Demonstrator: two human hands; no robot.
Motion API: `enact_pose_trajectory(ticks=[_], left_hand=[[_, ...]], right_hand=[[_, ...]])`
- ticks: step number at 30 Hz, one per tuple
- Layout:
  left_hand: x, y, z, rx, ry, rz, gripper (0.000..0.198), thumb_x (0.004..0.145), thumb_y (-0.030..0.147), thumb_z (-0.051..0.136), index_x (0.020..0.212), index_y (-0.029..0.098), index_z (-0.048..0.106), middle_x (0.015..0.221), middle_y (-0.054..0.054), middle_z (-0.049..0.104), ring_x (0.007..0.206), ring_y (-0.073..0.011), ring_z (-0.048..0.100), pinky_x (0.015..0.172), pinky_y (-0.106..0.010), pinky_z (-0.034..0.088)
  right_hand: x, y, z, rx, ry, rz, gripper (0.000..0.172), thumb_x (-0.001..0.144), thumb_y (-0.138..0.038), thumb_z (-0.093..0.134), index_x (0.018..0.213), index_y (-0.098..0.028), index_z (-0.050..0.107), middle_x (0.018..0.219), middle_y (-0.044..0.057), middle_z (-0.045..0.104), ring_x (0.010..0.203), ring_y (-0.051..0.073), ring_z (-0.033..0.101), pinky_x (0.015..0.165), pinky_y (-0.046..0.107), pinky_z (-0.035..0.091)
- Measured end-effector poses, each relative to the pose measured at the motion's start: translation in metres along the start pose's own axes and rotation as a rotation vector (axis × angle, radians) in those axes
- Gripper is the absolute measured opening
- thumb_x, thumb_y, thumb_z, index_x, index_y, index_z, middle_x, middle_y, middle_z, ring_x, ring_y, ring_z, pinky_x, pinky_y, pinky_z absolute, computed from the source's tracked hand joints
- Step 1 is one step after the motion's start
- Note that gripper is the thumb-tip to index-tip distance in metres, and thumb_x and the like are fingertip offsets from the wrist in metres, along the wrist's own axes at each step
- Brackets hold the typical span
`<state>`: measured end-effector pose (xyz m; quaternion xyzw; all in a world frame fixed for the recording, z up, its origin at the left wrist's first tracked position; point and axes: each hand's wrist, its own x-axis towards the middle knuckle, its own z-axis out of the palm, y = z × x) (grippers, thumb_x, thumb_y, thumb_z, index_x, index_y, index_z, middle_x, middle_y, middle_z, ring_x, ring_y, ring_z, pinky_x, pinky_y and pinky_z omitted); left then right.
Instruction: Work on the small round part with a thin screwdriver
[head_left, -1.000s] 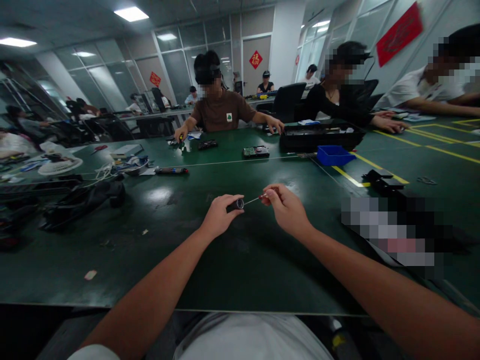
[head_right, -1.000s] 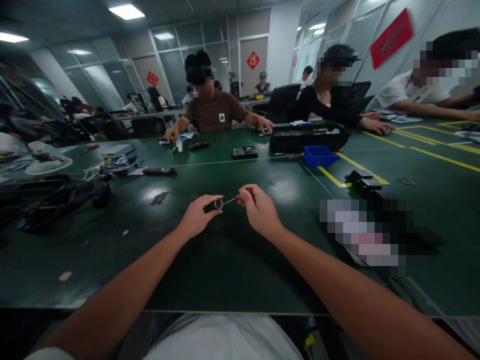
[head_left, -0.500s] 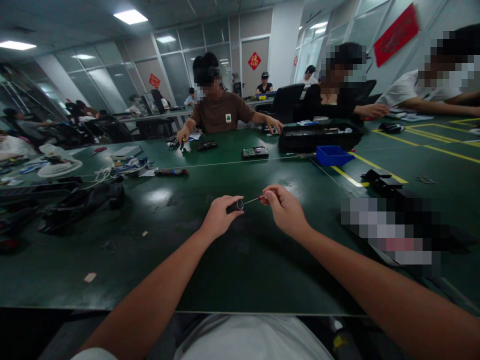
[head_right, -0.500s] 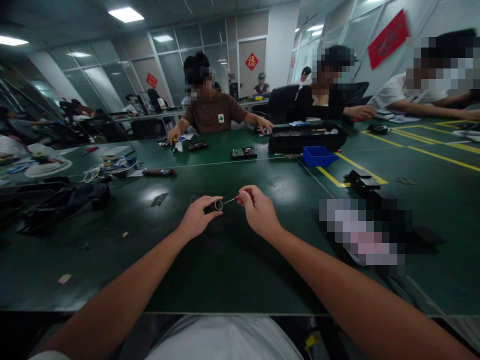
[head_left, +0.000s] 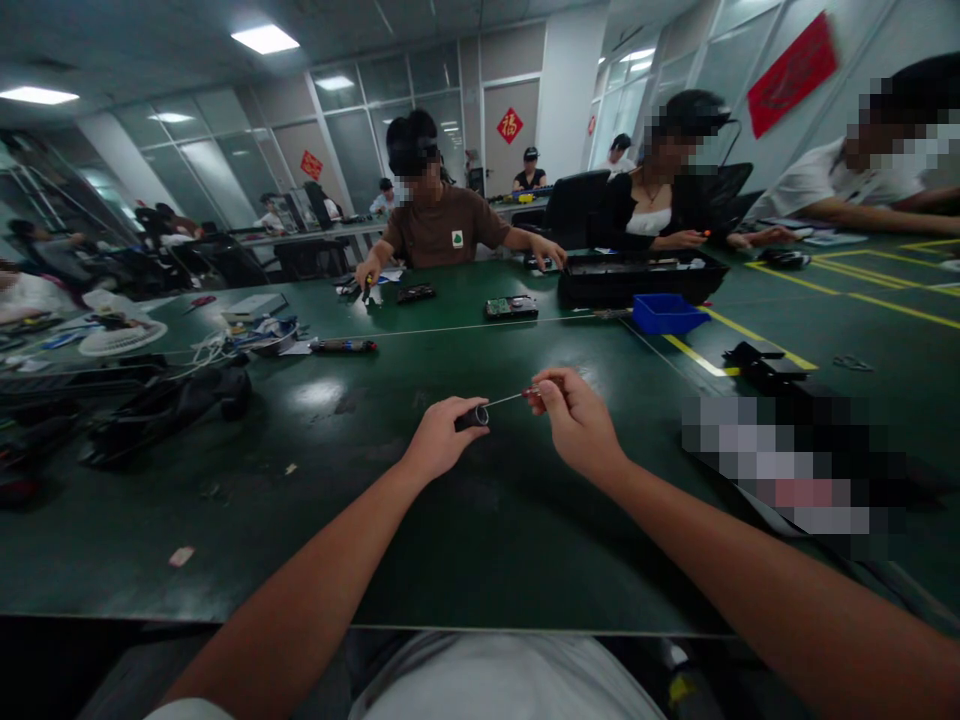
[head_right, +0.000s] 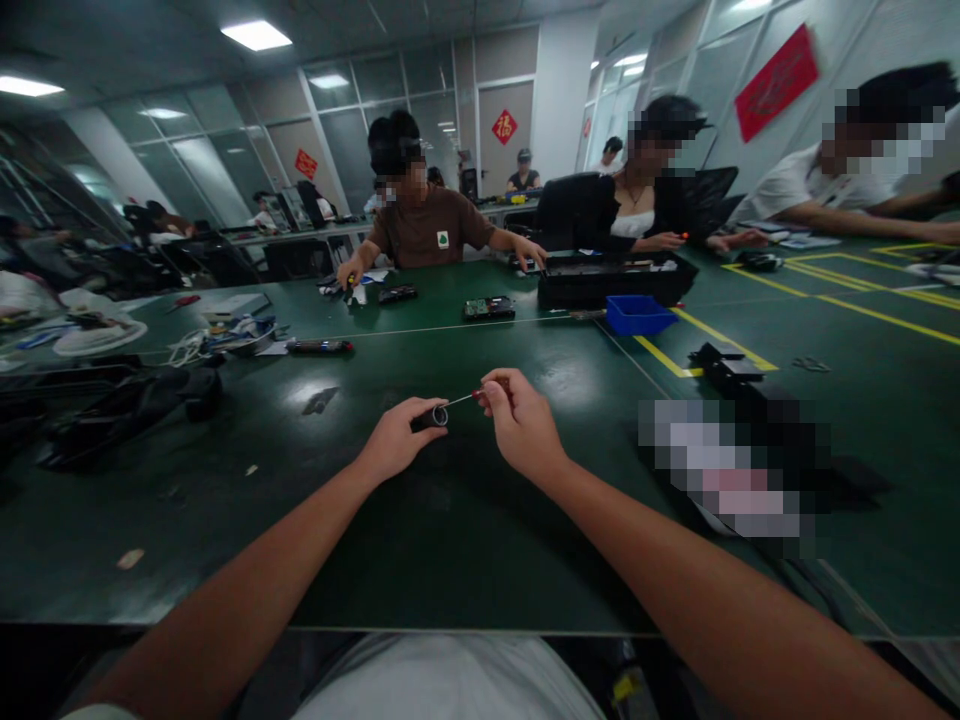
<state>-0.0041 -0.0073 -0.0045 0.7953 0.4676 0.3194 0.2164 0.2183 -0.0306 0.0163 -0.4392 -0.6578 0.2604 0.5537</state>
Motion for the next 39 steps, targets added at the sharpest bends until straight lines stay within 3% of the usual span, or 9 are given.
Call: enact_pose_trajectory(ticks=[5,19,24,39], left_hand=[[0.000,0.002,0.000,0.020,-0.016,0.004,0.043,0.085,0.022,0.074,0.126,0.026,0.066,0.114,-0.004,0.069,0.106,-0.0217,0.062,0.099,-0.039,0.046],[0.000,0.000,0.000,0.032,-0.022,0.015,0.043,0.084,0.023,0.075,0.126,0.026,0.066,0.114,-0.005,0.068,0.106,-0.0224,0.062,0.100,-0.041,0.046],[0.001,-0.002,0.002,0.052,-0.030,0.027,0.044,0.083,0.023,0.075,0.126,0.027,0.067,0.115,-0.006,0.068,0.108,-0.0232,0.061,0.101,-0.042,0.045],[0.000,-0.001,0.000,0.083,-0.030,-0.014,0.044,0.083,0.022,0.076,0.126,0.027,0.068,0.113,-0.006,0.066,0.107,-0.0235,0.061,0.100,-0.042,0.046]], right_hand=[[-0.001,0.000,0.002,-0.106,-0.107,-0.012,0.020,0.101,-0.037,0.045,0.104,-0.022,0.058,0.088,0.005,0.072,0.076,0.019,0.067,0.070,0.034,0.051],[0.000,-0.004,-0.003,-0.202,-0.067,-0.083,0.020,0.101,-0.036,0.044,0.103,-0.023,0.059,0.086,0.005,0.072,0.077,0.021,0.069,0.070,0.034,0.050],[0.000,-0.010,-0.003,-0.227,-0.130,-0.104,0.017,0.099,-0.034,0.046,0.101,-0.023,0.059,0.086,0.006,0.073,0.078,0.021,0.069,0.070,0.034,0.050],[0.003,-0.007,-0.005,-0.348,-0.118,-0.124,0.016,0.099,-0.032,0.045,0.100,-0.023,0.058,0.084,0.005,0.072,0.075,0.022,0.068,0.069,0.034,0.047]])
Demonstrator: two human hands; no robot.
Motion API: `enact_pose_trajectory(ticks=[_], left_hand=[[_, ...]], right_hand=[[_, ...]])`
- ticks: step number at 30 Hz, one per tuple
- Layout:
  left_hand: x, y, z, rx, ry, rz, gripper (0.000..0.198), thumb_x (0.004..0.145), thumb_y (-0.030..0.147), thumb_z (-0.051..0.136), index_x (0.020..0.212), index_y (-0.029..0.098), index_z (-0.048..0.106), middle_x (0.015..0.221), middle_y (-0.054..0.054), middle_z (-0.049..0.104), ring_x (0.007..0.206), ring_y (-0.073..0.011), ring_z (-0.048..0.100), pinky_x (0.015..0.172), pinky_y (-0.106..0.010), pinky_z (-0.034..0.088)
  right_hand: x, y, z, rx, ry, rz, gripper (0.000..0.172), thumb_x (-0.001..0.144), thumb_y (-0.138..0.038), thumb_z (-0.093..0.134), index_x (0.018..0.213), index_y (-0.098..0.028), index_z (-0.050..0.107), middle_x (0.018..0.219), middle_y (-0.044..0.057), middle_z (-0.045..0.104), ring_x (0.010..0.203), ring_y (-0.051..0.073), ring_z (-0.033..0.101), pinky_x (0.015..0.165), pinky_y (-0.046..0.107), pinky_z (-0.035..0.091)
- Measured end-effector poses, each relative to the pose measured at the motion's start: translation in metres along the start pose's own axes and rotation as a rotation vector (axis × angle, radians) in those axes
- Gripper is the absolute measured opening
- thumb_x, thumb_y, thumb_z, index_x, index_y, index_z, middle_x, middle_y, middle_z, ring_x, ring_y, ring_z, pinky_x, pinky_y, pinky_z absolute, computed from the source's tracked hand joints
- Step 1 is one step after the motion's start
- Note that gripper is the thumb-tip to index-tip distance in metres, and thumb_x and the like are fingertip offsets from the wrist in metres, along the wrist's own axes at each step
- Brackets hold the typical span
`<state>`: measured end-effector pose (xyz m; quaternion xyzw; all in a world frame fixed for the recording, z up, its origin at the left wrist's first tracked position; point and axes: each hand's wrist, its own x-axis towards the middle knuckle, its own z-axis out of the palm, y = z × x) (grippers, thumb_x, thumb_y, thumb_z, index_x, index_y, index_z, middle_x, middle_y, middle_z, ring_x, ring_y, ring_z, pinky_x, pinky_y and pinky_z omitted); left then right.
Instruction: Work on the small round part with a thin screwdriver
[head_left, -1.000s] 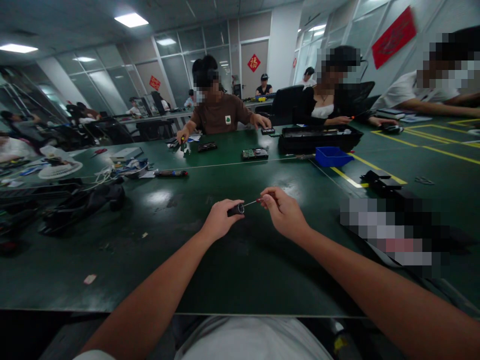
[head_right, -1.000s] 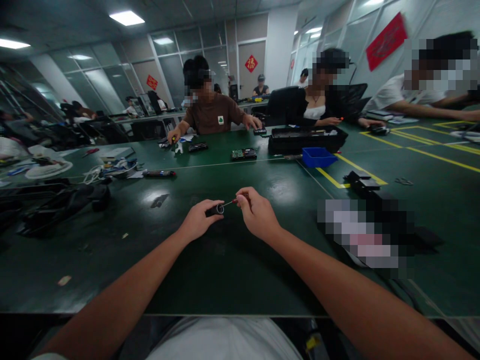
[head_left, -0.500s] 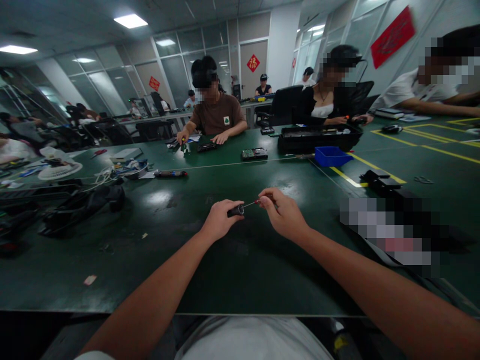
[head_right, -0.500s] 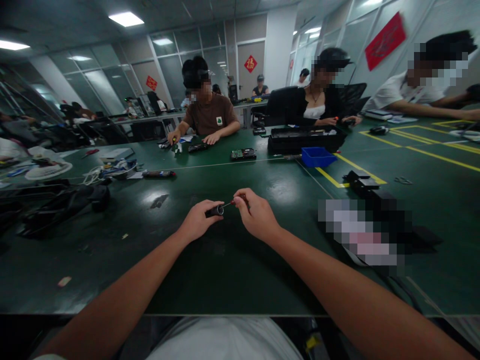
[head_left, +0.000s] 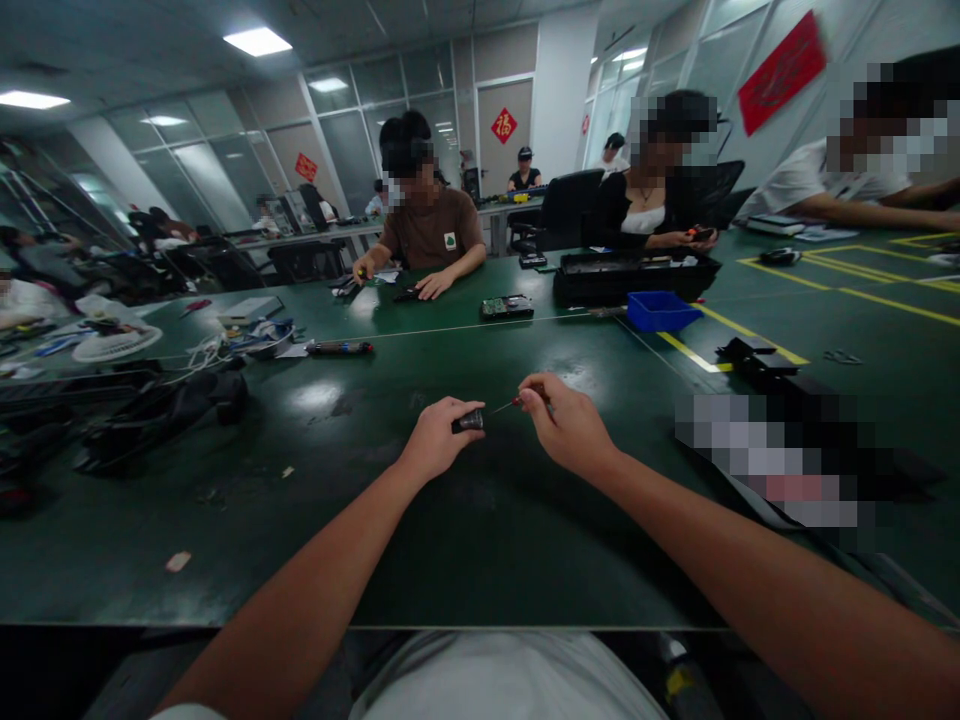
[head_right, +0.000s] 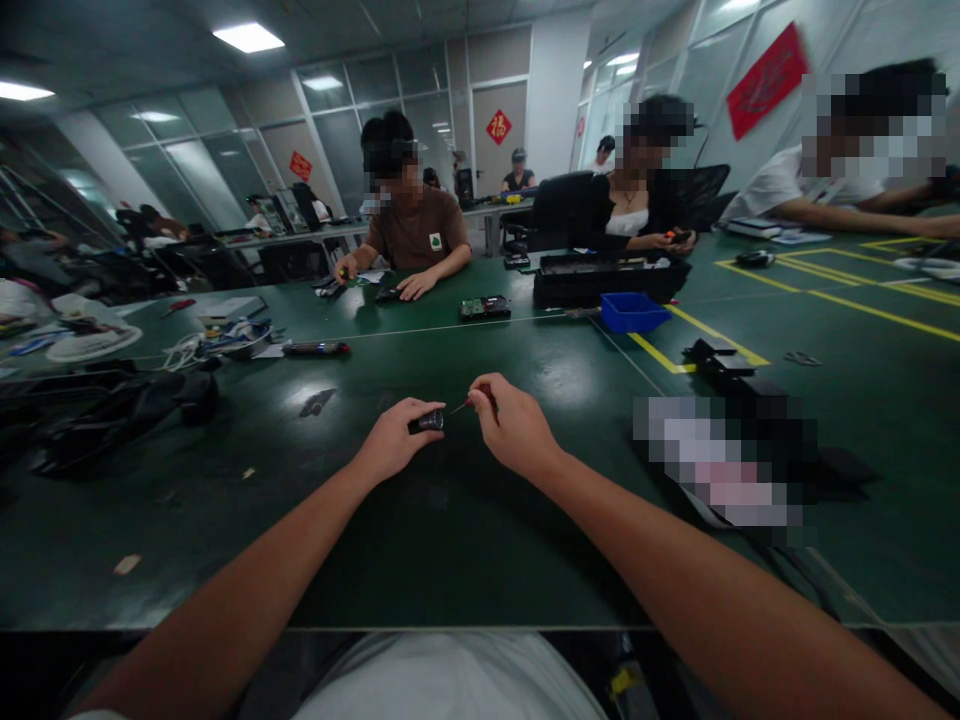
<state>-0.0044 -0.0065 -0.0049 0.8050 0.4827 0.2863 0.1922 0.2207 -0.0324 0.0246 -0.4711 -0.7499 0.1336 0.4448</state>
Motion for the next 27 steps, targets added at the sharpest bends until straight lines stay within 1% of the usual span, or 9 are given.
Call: enact_pose_trajectory(ticks=[4,8,10,16,23,27], left_hand=[[-0.0005,-0.0003,0.0003,0.015,-0.012,0.003,0.044,0.083,0.023,0.075,0.127,0.027,0.067,0.112,-0.006,0.066,0.107,-0.0237,0.061,0.100,-0.042,0.045],[-0.0006,-0.0004,0.0007,0.032,-0.019,0.029,0.046,0.083,0.023,0.076,0.127,0.028,0.067,0.111,-0.005,0.066,0.106,-0.0226,0.061,0.098,-0.040,0.046],[-0.0005,-0.0008,0.0004,0.047,-0.025,0.030,0.046,0.082,0.022,0.076,0.127,0.028,0.067,0.111,-0.005,0.065,0.106,-0.0228,0.061,0.098,-0.039,0.046],[-0.0008,-0.0002,-0.0009,0.076,-0.040,-0.008,0.046,0.083,0.025,0.075,0.129,0.027,0.067,0.113,-0.006,0.065,0.108,-0.0245,0.060,0.097,-0.040,0.046],[-0.0005,0.0028,-0.0015,0.044,-0.060,-0.036,0.045,0.084,0.025,0.075,0.128,0.026,0.067,0.113,-0.006,0.065,0.108,-0.0235,0.060,0.097,-0.038,0.045],[-0.0008,0.0050,-0.0031,0.017,-0.056,-0.046,0.045,0.084,0.025,0.074,0.128,0.025,0.067,0.113,-0.006,0.065,0.107,-0.0226,0.060,0.098,-0.037,0.044]], right_hand=[[-0.0008,-0.0014,-0.0012,0.049,0.022,0.010,0.018,0.100,-0.034,0.045,0.102,-0.023,0.058,0.086,0.006,0.072,0.077,0.022,0.069,0.070,0.034,0.048],[-0.0019,-0.0020,-0.0007,0.030,-0.062,-0.050,0.016,0.098,-0.032,0.047,0.102,-0.024,0.060,0.086,0.005,0.072,0.077,0.022,0.068,0.069,0.034,0.047],[-0.0021,-0.0018,-0.0001,0.011,-0.083,-0.070,0.016,0.098,-0.031,0.047,0.101,-0.024,0.060,0.086,0.006,0.071,0.077,0.023,0.068,0.069,0.035,0.047],[-0.0016,-0.0024,-0.0012,0.001,-0.033,-0.051,0.017,0.099,-0.032,0.045,0.102,-0.023,0.060,0.085,0.005,0.072,0.075,0.022,0.067,0.068,0.033,0.047],[-0.0001,0.0004,0.0010,-0.055,-0.045,-0.089,0.014,0.098,-0.026,0.046,0.099,-0.021,0.059,0.084,0.005,0.072,0.074,0.021,0.068,0.068,0.031,0.047],[-0.0006,-0.0019,0.0000,-0.031,-0.020,-0.082,0.015,0.099,-0.028,0.045,0.100,-0.021,0.058,0.084,0.006,0.072,0.075,0.021,0.068,0.067,0.031,0.047]])
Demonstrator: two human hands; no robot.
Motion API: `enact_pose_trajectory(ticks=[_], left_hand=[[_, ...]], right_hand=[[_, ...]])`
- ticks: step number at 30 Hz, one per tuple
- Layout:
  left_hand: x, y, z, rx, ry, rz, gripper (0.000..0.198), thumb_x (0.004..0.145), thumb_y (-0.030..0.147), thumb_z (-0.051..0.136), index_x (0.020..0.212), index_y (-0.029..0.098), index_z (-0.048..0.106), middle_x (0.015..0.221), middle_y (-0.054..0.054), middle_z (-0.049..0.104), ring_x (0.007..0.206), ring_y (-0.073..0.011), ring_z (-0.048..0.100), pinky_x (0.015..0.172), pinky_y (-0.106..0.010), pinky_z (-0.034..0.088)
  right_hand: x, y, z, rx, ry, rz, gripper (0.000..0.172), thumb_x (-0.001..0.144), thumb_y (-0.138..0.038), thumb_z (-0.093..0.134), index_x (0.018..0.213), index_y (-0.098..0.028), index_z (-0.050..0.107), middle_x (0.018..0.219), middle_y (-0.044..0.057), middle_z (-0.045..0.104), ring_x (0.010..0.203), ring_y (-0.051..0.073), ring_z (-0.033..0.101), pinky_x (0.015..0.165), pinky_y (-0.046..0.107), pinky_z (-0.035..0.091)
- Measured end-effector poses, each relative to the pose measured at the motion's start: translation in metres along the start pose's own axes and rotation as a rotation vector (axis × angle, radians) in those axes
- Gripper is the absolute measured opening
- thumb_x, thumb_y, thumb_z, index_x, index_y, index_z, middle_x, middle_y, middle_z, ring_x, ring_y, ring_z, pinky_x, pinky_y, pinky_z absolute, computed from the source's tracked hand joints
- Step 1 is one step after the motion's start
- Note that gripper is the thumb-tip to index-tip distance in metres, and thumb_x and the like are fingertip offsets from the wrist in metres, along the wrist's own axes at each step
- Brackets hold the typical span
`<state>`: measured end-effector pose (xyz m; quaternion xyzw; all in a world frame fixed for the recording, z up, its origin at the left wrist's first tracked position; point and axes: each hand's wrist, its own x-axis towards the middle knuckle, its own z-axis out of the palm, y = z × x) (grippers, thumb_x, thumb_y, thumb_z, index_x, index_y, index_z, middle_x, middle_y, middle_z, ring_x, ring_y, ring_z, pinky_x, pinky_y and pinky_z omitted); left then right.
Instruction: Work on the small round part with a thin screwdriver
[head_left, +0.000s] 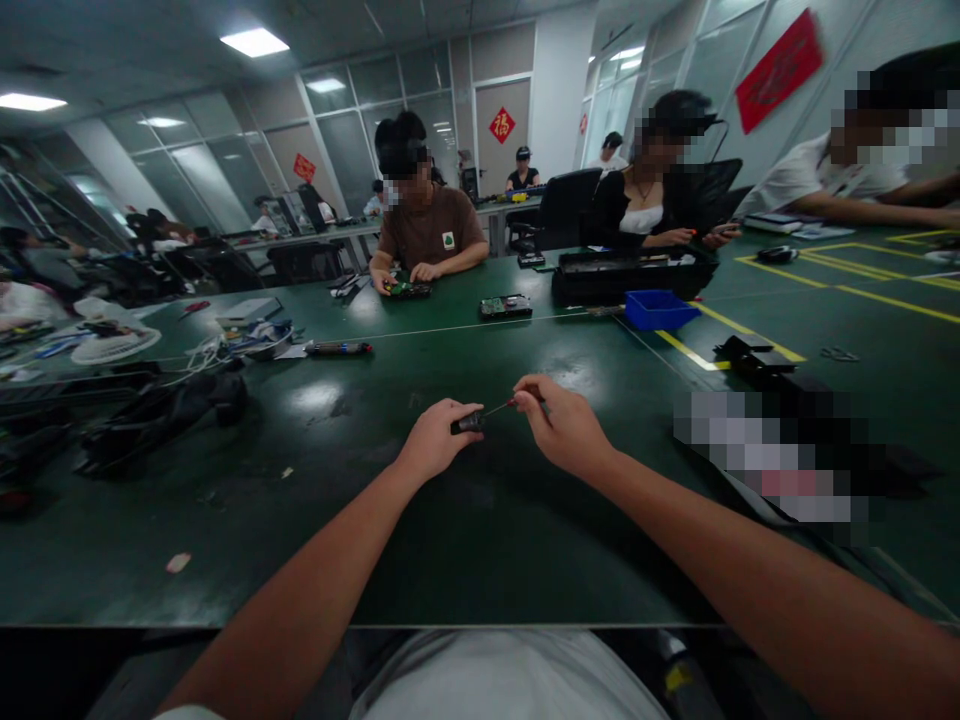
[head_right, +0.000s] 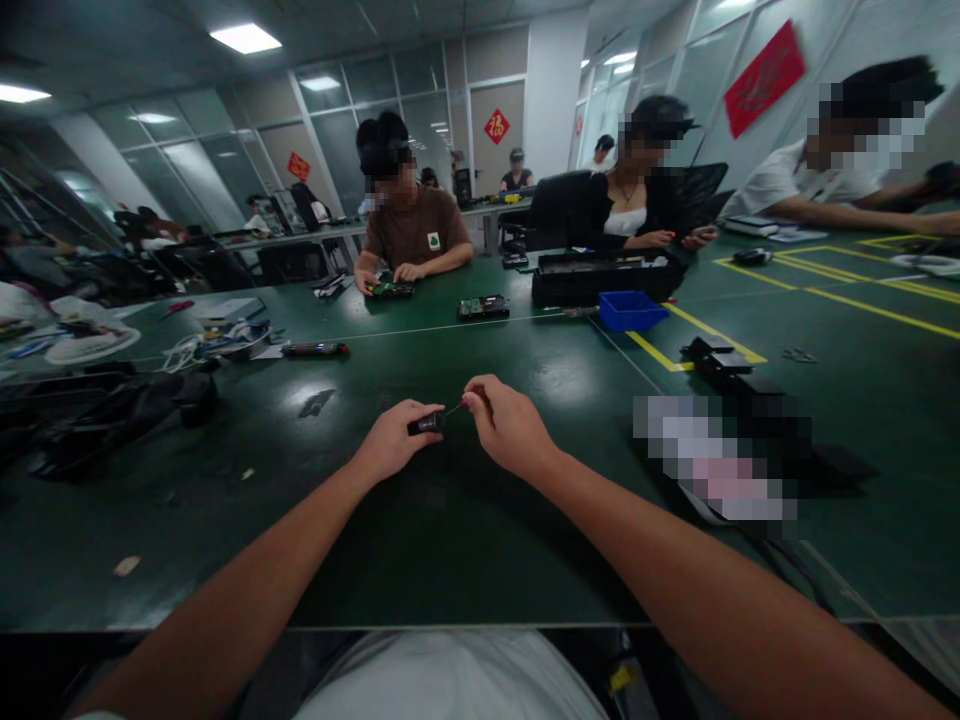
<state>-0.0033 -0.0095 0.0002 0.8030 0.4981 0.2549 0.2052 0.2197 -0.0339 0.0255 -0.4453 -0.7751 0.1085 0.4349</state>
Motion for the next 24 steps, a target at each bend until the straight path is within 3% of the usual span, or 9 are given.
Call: enact_pose_trajectory(ticks=[8,16,19,24], left_hand=[[0.001,-0.002,0.002,-0.013,0.020,-0.024,0.042,0.085,0.027,0.073,0.127,0.023,0.066,0.114,-0.006,0.066,0.106,-0.0230,0.061,0.096,-0.037,0.046],[0.003,0.007,-0.007,-0.166,0.130,-0.142,0.037,0.093,0.031,0.058,0.129,0.021,0.057,0.122,-0.008,0.065,0.111,-0.0232,0.061,0.100,-0.039,0.047],[0.005,0.017,-0.008,-0.133,0.091,-0.141,0.036,0.095,0.037,0.055,0.127,0.021,0.057,0.117,-0.009,0.066,0.103,-0.0225,0.062,0.091,-0.037,0.049],[0.018,0.031,0.000,0.070,-0.134,0.002,0.035,0.090,0.047,0.063,0.116,0.023,0.066,0.104,-0.006,0.070,0.093,-0.0231,0.065,0.082,-0.035,0.050]], right_hand=[[0.000,0.001,0.001,-0.009,0.005,0.017,0.016,0.099,-0.029,0.046,0.100,-0.021,0.059,0.085,0.006,0.072,0.076,0.021,0.069,0.068,0.032,0.047],[-0.001,0.001,-0.001,0.073,0.160,0.081,0.023,0.101,-0.035,0.046,0.113,-0.021,0.058,0.081,0.004,0.071,0.072,0.020,0.069,0.068,0.032,0.050],[0.000,0.001,-0.002,0.084,0.200,0.062,0.023,0.100,-0.034,0.047,0.116,-0.021,0.057,0.093,0.007,0.073,0.084,0.022,0.071,0.074,0.036,0.053],[0.001,0.005,0.000,0.076,0.217,0.040,0.021,0.099,-0.031,0.047,0.115,-0.022,0.058,0.103,0.010,0.073,0.093,0.025,0.071,0.082,0.041,0.054]])
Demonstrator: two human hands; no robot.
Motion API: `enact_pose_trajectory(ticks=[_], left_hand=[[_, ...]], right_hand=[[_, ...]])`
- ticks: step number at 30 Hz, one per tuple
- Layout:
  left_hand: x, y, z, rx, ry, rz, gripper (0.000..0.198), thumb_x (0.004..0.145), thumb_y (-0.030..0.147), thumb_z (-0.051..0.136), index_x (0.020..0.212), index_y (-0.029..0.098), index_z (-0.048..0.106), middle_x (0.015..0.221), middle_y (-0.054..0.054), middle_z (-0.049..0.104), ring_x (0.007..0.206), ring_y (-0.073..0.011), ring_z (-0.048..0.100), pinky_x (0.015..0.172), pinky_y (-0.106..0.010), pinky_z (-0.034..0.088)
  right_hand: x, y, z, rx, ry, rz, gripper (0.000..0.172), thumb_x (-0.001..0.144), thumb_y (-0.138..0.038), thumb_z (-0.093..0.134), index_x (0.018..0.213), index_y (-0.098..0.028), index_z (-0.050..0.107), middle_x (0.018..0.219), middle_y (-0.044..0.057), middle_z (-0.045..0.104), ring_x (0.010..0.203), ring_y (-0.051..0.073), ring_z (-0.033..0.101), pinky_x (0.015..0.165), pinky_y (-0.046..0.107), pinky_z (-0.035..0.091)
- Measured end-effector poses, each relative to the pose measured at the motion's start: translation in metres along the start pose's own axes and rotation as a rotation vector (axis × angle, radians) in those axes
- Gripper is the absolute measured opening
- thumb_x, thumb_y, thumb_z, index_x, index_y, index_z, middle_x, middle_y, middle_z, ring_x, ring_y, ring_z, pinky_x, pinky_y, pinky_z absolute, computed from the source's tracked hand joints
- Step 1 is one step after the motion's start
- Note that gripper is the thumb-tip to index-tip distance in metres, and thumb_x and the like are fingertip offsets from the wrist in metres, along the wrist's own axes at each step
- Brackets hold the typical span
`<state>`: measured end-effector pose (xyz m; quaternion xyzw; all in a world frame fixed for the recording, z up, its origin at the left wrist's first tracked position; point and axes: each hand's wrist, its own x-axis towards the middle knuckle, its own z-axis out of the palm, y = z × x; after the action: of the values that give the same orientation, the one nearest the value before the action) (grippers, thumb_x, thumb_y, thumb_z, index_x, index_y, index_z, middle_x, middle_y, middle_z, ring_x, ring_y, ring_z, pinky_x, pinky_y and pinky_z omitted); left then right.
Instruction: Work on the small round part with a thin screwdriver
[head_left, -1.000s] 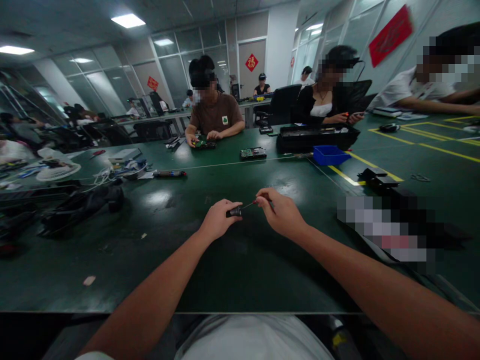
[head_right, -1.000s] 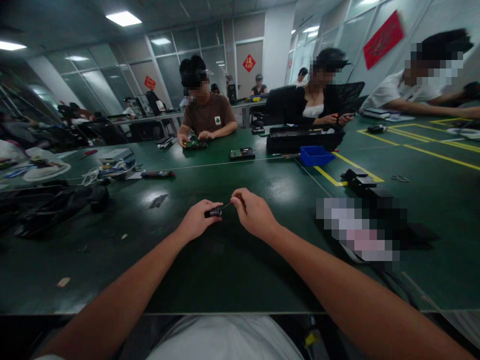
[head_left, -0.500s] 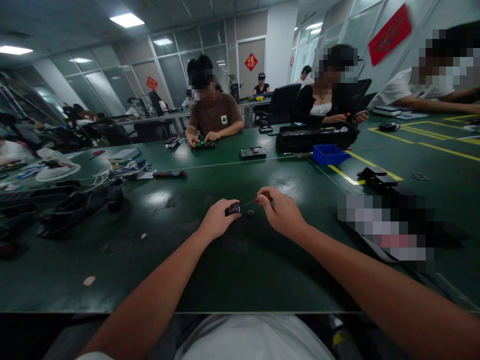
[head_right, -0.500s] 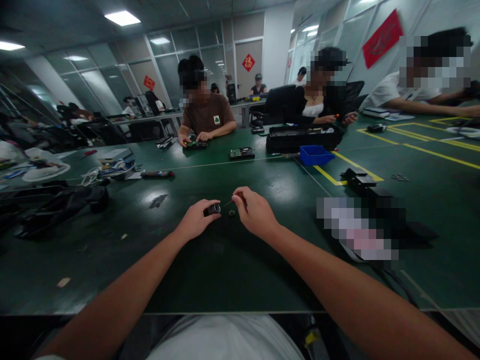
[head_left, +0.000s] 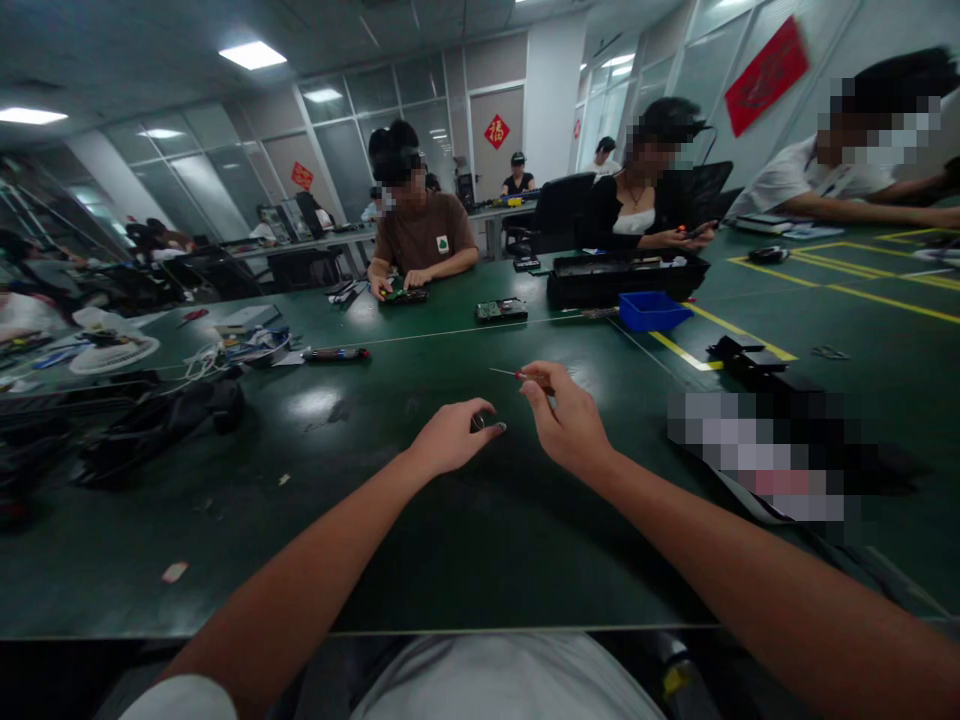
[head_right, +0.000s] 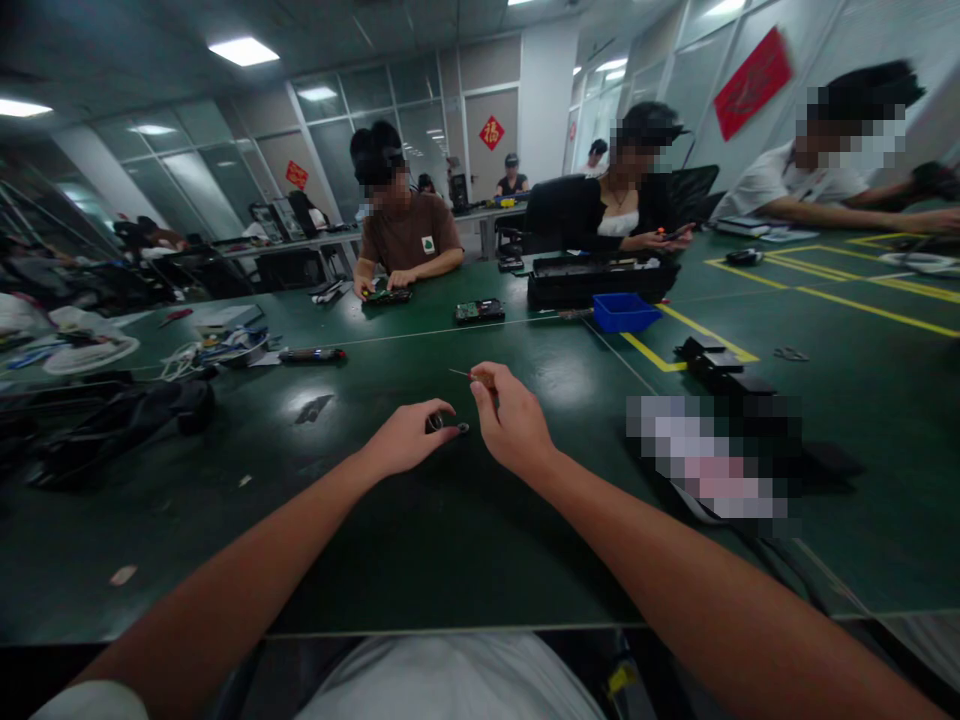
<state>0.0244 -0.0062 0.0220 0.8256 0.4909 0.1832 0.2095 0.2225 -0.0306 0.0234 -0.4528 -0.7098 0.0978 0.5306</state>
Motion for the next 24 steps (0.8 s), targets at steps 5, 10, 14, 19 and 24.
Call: enact_pose_trajectory(ticks=[5,10,14,19,24], left_hand=[[0.020,0.005,0.013,0.233,-0.118,0.028,0.038,0.091,0.044,0.062,0.124,0.026,0.064,0.112,-0.008,0.069,0.096,-0.0259,0.065,0.078,-0.035,0.050],[0.029,0.001,0.014,0.286,-0.200,-0.003,0.027,0.091,0.044,0.062,0.106,0.022,0.067,0.098,-0.008,0.070,0.086,-0.0232,0.065,0.071,-0.031,0.047],[0.026,-0.015,0.002,0.235,-0.152,-0.033,0.024,0.090,0.042,0.063,0.102,0.021,0.066,0.098,-0.007,0.070,0.086,-0.0218,0.065,0.072,-0.031,0.045],[0.012,-0.049,-0.027,-0.038,0.012,-0.118,0.022,0.086,0.040,0.063,0.092,0.019,0.065,0.091,-0.006,0.068,0.078,-0.0193,0.061,0.070,-0.030,0.044],[-0.016,-0.087,-0.069,-0.513,0.158,-0.372,0.033,0.081,0.034,0.059,0.108,0.016,0.064,0.083,-0.005,0.064,0.057,-0.0119,0.050,0.049,-0.023,0.033]], right_hand=[[-0.001,0.001,0.001,0.009,-0.027,0.007,0.022,0.100,-0.031,0.046,0.115,-0.022,0.057,0.100,0.010,0.072,0.093,0.025,0.071,0.081,0.042,0.054],[0.000,-0.001,0.000,0.010,-0.029,0.007,0.020,0.100,-0.031,0.046,0.114,-0.022,0.058,0.101,0.009,0.072,0.094,0.025,0.070,0.081,0.041,0.054],[0.000,-0.002,-0.001,0.014,-0.035,0.011,0.020,0.100,-0.031,0.046,0.114,-0.023,0.058,0.099,0.008,0.072,0.092,0.024,0.070,0.081,0.041,0.053],[-0.001,-0.003,-0.002,0.028,-0.059,0.028,0.021,0.101,-0.032,0.045,0.115,-0.022,0.058,0.098,0.008,0.072,0.092,0.024,0.070,0.082,0.041,0.053],[-0.002,-0.002,-0.001,0.024,-0.067,0.032,0.021,0.101,-0.032,0.045,0.114,-0.022,0.058,0.097,0.008,0.072,0.091,0.024,0.070,0.081,0.040,0.052]])
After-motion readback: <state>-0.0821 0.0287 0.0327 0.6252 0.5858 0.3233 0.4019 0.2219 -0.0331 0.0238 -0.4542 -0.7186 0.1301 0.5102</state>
